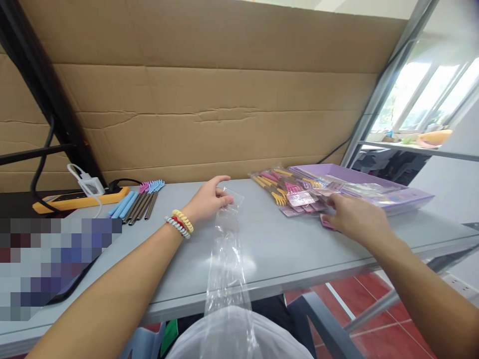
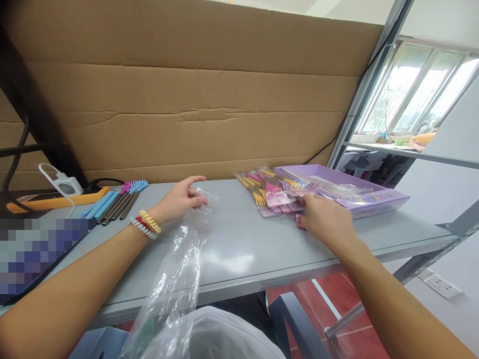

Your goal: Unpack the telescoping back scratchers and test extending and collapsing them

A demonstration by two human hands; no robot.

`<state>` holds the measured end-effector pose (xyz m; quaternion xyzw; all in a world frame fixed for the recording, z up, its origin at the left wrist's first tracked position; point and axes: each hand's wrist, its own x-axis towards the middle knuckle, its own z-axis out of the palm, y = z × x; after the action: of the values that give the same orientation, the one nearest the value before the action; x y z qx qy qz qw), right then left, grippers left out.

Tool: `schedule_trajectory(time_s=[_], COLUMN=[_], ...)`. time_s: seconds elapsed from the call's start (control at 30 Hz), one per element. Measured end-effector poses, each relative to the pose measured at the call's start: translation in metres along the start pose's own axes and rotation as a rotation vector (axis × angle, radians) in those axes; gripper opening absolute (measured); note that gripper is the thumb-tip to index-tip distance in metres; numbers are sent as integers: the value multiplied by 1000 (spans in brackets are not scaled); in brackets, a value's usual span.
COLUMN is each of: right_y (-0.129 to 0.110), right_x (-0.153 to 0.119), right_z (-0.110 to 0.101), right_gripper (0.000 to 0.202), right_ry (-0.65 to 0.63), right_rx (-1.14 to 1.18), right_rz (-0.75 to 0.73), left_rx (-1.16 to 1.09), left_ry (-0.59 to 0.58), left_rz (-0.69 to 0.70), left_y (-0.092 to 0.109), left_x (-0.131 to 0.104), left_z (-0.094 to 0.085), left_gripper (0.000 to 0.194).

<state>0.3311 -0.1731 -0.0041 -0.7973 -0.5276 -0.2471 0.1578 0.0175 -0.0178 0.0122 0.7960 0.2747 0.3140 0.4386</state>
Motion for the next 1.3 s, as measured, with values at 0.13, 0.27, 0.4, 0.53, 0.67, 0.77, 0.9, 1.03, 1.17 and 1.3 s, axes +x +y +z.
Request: schedule_trajectory(time_s=[0.13,0.27,0.4,0.53,0.67,0.77,0.9,1.03,1.17,1.3], right_y=[-64,-123,-150,-149,-143,-146,-153,-128,-55,31], right_x=[0,12,24,23,4,-18,-32,4,78,138], right_z=[-18,-24,-17,-12,-27,-40,-41,-38,-34,-15], right_gripper=[20,39,37,39,64,89,61,40,33,21], right_ry=[10,-274,-648,-609,-568,-503,-305,-84,156,106], right_rx=[302,723,1021,1130,1024,792,475,420,299,268], right_rz=[-233,-314,-371,-191,-192,-374,-472,-428,-170,-112], left_rx=[-33,-74,-70,20,183,194,90,-75,124,475], left_ry=[-70,-127,-146,-19,412,619,698,727,742,631], left_rz=[39,65,75,69,38,-25,-15,148,232,303], left_y=[-2,0,5,10,14,15,14,15,12,8], left_x=[-1,-2,-4,-3,-1,1,4,6,5,2], left_z=[2,4,6,9,6,0,-4,-4,-4,4], left_gripper=[70,77,73,55,35,25,25,49,46,38])
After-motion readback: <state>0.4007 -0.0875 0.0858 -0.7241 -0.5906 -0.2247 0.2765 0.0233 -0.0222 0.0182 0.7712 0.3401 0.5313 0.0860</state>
